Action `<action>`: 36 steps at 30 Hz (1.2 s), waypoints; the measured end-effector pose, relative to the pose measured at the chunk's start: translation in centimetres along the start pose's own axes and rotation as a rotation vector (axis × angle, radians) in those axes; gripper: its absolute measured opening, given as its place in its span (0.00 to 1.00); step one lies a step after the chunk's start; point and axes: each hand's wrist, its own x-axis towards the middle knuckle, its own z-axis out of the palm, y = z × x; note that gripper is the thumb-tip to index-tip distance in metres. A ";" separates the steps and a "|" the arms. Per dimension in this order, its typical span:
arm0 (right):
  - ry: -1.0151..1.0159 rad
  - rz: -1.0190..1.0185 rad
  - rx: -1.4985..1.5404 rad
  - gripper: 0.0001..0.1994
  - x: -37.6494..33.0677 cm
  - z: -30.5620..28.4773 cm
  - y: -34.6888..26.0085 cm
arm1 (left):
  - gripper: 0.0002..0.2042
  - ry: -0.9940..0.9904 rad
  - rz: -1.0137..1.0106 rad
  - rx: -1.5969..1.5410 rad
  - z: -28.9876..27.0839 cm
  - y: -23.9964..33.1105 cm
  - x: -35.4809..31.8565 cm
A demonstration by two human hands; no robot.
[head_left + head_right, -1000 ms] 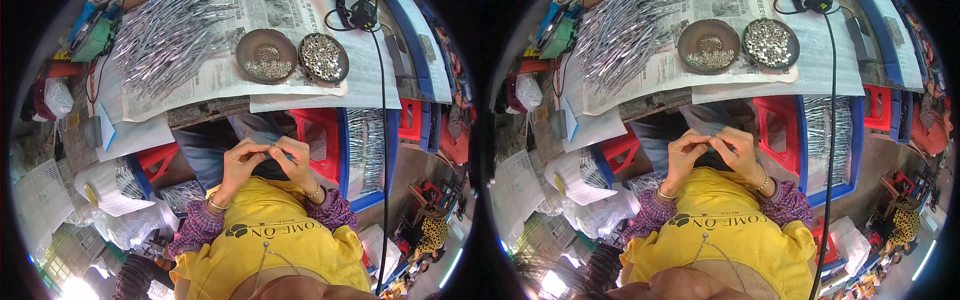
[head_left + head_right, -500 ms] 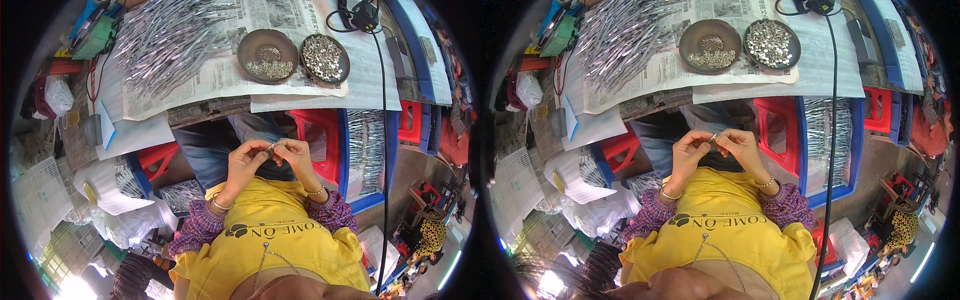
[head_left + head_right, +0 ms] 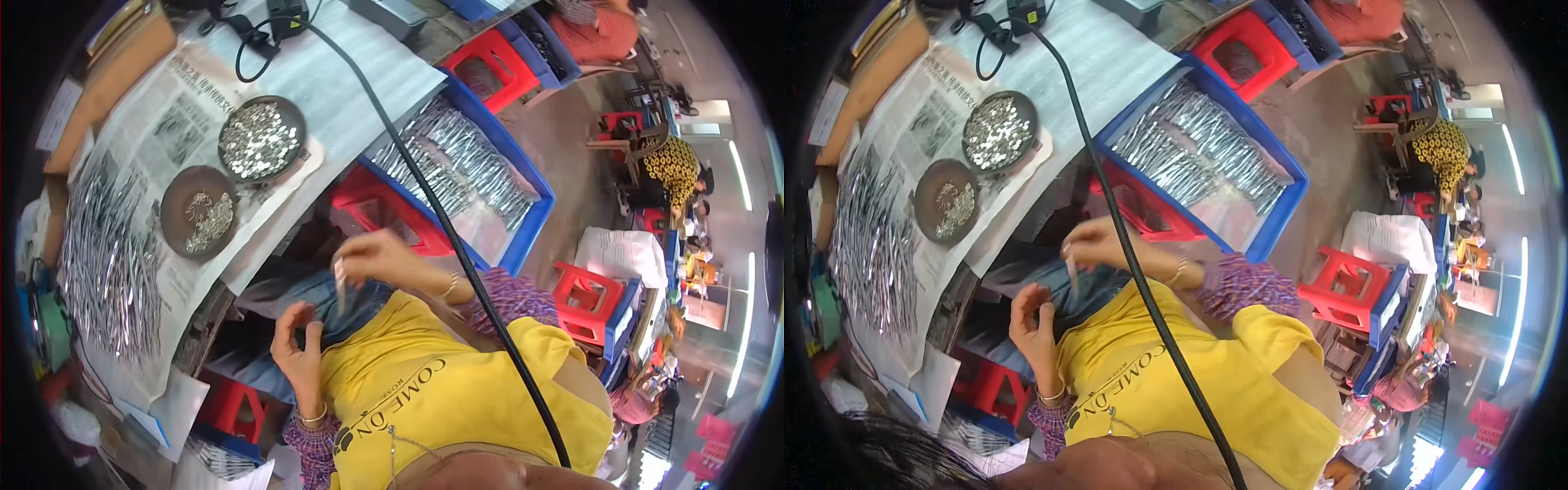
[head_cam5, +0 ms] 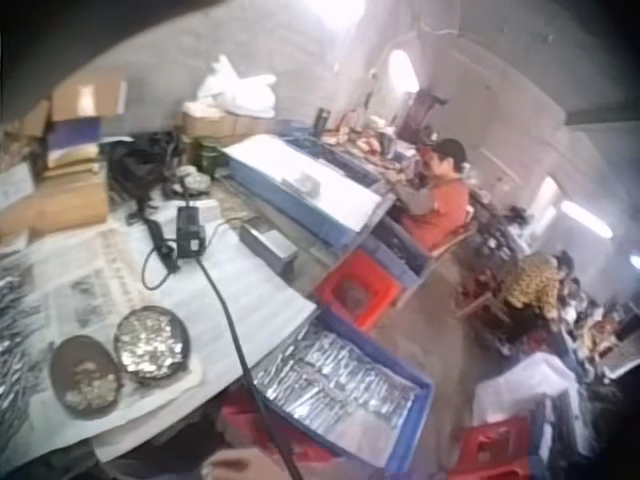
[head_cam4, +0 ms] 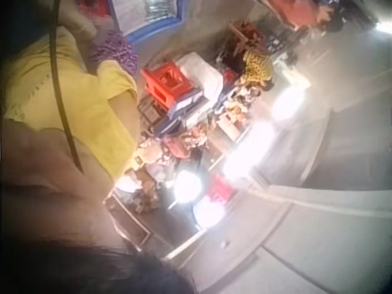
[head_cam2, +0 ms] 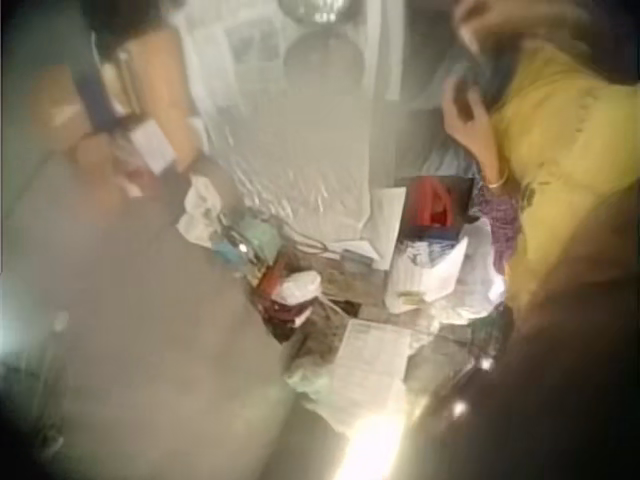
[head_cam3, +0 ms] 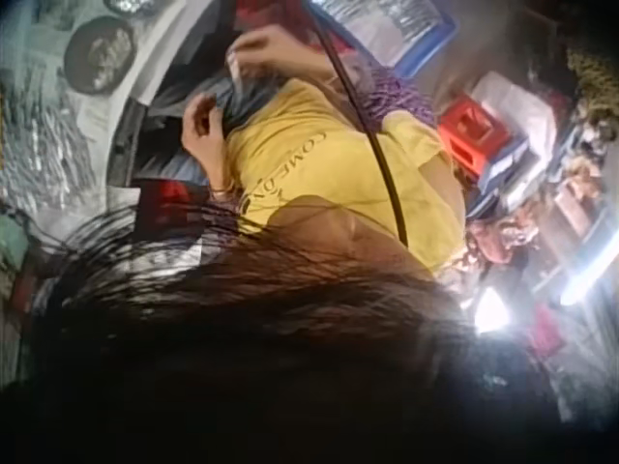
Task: Manually assembling small metal components at a workbench.
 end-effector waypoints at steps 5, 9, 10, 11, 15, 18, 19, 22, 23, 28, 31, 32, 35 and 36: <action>0.713 -0.138 -0.020 0.10 -6.1 -14.4 -0.1 | 0.12 0.013 -0.060 -0.034 -0.8 -0.4 0.1; 1.008 -0.131 0.319 0.08 -9.6 -20.9 4.0 | 0.11 0.003 -0.078 -0.040 -1.1 -1.4 -0.1; 0.982 -0.082 0.361 0.09 -10.2 -22.0 5.5 | 0.11 -0.012 -0.083 -0.042 -1.0 -1.4 -0.1; 0.990 -0.043 0.396 0.09 -9.9 -21.7 6.3 | 0.11 -0.019 -0.089 -0.044 -1.0 -1.6 -0.2; 0.936 -0.002 0.418 0.14 -8.7 -20.0 7.6 | 0.11 -0.060 -0.069 -0.014 -1.2 -1.9 -0.2; 0.966 0.069 0.247 0.16 -8.3 -18.5 7.8 | 0.11 -0.030 -0.104 -0.015 -1.6 -1.8 -0.5; 0.950 0.113 0.181 0.17 -8.2 -18.2 7.8 | 0.10 -0.015 -0.113 -0.019 -1.7 -1.9 -0.6; 0.938 0.141 0.152 0.14 -7.4 -18.6 9.3 | 0.09 0.028 -0.130 -0.003 -1.7 -2.1 -0.9; 0.903 0.135 0.098 0.14 -7.3 -19.2 9.8 | 0.09 0.044 -0.148 0.019 -1.6 -2.0 -0.9; 0.960 0.103 0.099 0.09 -8.7 -22.2 10.6 | 0.09 -0.093 -0.089 0.079 -1.1 -1.9 0.3; 0.930 -0.041 -0.243 0.11 -7.9 -19.6 9.6 | 0.10 -0.057 -0.119 0.009 -1.4 -1.8 0.2; 0.906 -0.120 -0.361 0.11 -7.8 -18.6 9.2 | 0.10 -0.035 -0.130 0.016 -1.7 -1.9 -0.1; 0.945 -0.072 -1.021 0.13 -7.2 -18.8 9.6 | 0.08 0.020 -0.129 -0.010 -2.0 -2.4 -0.5; 1.002 -0.156 -0.997 0.14 -7.1 -19.1 10.4 | 0.08 0.023 -0.148 -0.006 -2.0 -2.4 -0.5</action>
